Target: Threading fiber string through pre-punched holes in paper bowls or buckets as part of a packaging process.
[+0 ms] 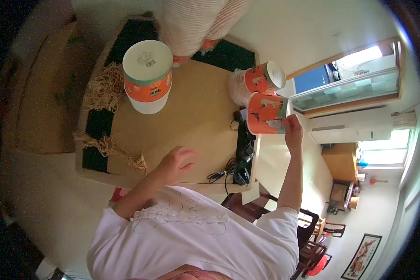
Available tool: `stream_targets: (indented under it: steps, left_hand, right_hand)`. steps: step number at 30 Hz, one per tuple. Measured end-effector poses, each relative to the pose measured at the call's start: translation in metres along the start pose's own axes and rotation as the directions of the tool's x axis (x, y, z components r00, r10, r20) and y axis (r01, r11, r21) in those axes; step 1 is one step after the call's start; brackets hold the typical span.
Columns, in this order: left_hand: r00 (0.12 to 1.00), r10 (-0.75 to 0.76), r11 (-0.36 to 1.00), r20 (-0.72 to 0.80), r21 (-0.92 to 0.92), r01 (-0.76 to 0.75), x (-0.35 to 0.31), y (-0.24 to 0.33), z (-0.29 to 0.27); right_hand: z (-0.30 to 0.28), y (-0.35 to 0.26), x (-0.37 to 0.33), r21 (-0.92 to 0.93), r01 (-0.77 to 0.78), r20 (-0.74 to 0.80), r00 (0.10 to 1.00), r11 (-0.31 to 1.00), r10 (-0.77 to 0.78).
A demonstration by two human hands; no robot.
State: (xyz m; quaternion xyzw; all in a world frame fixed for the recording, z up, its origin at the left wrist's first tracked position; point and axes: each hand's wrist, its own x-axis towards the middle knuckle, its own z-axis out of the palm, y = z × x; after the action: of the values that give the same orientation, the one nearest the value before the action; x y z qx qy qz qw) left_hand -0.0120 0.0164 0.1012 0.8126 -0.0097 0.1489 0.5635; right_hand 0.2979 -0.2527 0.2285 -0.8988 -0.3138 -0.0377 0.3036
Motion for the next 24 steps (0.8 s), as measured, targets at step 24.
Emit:
stream_targets:
  steps: [24]
  left_hand:
    - [0.966,-0.255,0.959,-0.029,-0.135,0.249,-0.022,-0.040,-0.012]
  right_hand:
    - [-0.040,-0.020,0.042,-0.329,0.044,-0.130,0.987,0.943,-0.091]
